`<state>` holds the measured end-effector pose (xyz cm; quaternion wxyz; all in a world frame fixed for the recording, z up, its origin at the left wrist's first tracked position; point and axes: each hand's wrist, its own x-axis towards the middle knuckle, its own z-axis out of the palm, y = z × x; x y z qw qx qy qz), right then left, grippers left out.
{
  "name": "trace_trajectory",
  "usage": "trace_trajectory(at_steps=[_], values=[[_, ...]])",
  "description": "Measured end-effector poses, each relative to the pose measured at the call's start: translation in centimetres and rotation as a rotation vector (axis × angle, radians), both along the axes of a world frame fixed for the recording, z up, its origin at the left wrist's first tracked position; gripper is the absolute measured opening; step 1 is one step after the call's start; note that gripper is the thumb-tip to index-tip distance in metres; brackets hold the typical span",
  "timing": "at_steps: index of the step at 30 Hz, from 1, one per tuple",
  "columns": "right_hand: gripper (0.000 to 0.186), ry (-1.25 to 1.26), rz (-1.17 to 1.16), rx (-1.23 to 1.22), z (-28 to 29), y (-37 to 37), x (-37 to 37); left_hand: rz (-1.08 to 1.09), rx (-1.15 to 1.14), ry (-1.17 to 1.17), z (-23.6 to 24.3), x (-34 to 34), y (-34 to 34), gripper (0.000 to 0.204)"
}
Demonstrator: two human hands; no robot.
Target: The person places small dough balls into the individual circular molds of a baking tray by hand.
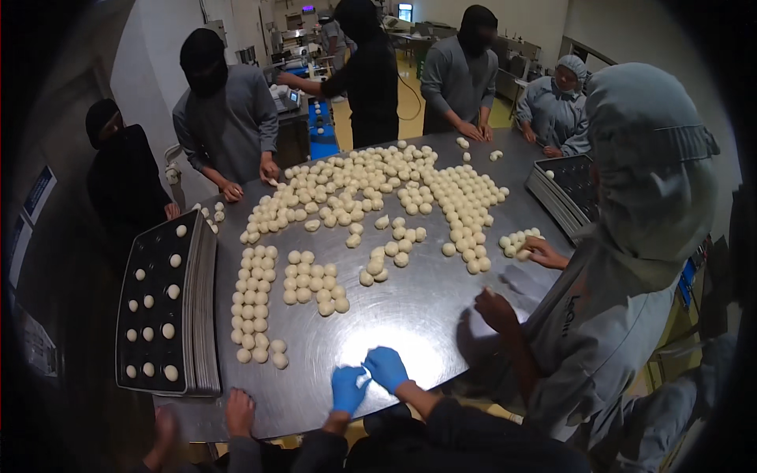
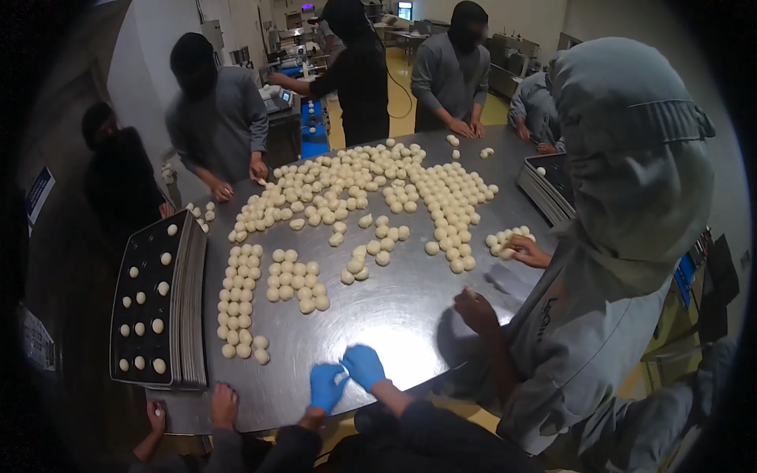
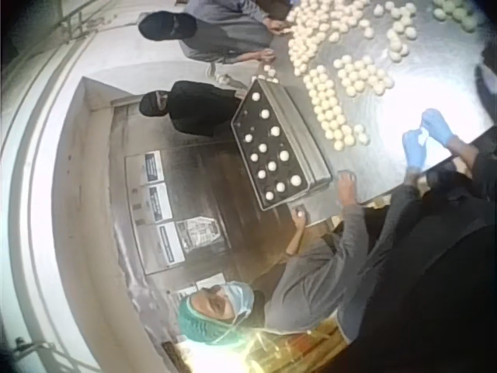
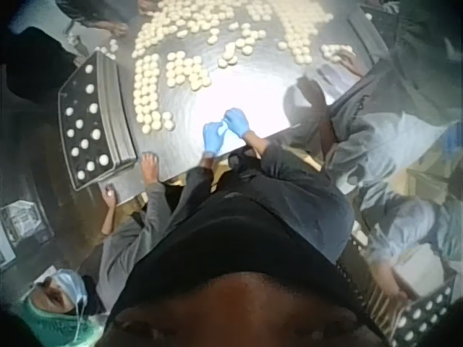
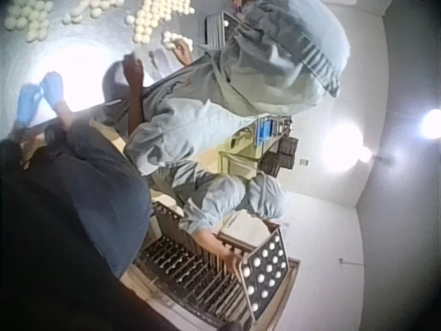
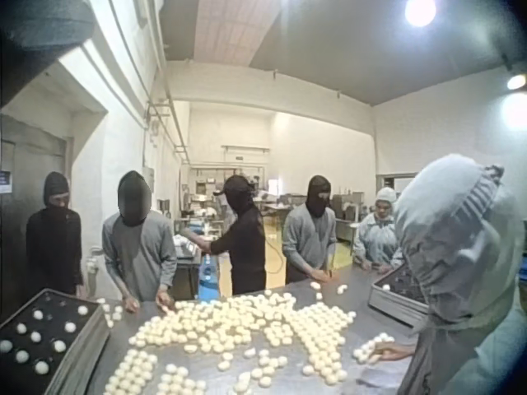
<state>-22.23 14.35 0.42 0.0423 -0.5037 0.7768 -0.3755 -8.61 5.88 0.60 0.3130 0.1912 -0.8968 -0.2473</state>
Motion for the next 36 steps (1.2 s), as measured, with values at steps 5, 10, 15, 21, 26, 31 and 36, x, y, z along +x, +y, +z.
trace_trajectory(at_steps=[5, 10, 15, 21, 26, 31, 36], values=[[0.019, 0.204, 0.034, 0.354, -0.9, 6.8, -1.9, 0.079, 0.614, -0.416, 0.2, 8.2, -1.1, 0.012], [0.016, 0.017, -0.024, 0.016, -0.7, 0.0, 0.8, -0.016, 0.097, -0.185, -1.2, 1.4, -0.9, 0.009], [0.015, 0.222, 0.003, 0.473, 0.7, 5.8, -2.8, 0.119, 0.358, -0.345, 1.6, 8.2, -2.6, 0.007], [0.018, 0.075, -0.037, 0.027, 1.2, -0.4, 0.7, -0.069, 0.061, -0.213, 1.0, 1.0, -3.0, 0.025], [0.015, 0.036, -0.074, 0.357, 1.1, 5.1, -2.5, 0.131, 0.247, -0.291, -0.8, 10.1, -2.5, 0.014], [0.023, 0.085, 0.001, 0.101, -1.3, 0.0, 1.0, -0.002, 0.028, -0.337, -2.5, 2.2, -2.3, 0.011], [0.022, 0.204, 0.028, 0.208, 0.2, 5.1, -2.8, 0.134, 0.320, -0.296, -0.4, 8.6, -2.4, 0.009]])
